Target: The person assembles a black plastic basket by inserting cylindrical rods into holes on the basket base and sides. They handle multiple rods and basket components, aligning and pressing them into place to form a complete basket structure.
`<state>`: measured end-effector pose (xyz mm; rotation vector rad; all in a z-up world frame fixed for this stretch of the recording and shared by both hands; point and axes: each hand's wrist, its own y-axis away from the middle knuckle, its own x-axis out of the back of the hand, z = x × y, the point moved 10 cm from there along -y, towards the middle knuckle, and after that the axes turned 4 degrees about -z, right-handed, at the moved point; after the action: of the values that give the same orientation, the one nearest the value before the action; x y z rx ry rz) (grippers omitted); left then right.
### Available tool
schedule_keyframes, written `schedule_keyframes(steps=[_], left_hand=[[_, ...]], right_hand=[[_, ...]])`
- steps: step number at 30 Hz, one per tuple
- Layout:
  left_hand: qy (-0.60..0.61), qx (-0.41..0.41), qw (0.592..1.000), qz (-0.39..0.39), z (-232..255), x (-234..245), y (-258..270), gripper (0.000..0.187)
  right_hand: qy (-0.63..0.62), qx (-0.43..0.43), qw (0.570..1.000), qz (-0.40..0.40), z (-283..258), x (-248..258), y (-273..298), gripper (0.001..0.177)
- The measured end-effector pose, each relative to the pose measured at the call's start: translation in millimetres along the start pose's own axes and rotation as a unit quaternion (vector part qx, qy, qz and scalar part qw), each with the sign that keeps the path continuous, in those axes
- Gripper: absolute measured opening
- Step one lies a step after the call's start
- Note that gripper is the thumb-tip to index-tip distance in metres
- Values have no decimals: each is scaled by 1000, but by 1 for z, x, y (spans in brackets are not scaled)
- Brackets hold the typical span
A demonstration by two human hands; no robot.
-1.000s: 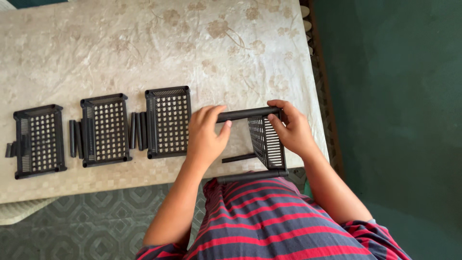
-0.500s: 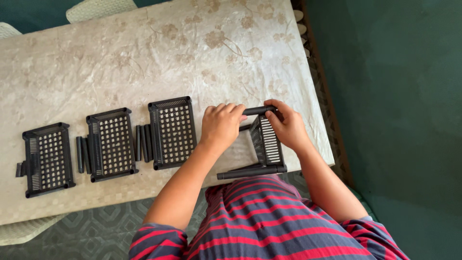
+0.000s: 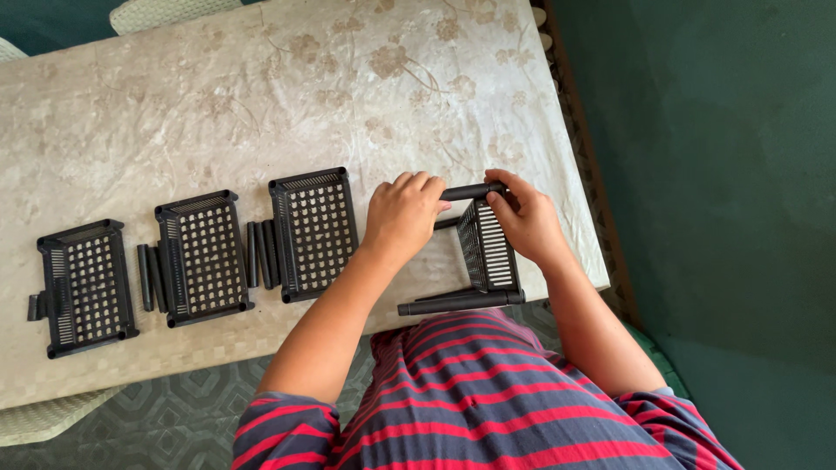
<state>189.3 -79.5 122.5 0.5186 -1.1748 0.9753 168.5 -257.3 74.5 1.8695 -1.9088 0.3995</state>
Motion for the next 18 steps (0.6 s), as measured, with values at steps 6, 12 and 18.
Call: schedule_keyframes(steps=[6, 12, 18], left_hand=[[1, -56, 993, 104, 14, 25, 10, 45], [-13, -19, 1000, 14, -4, 13, 4, 15], [233, 243, 940, -48, -99, -26, 39, 21]], right_hand=[[-30, 35, 999, 9, -9, -3, 1, 36], [3, 3, 1000, -1, -1, -1, 0, 36], [-30, -1, 1000, -10, 3, 2, -3, 37]])
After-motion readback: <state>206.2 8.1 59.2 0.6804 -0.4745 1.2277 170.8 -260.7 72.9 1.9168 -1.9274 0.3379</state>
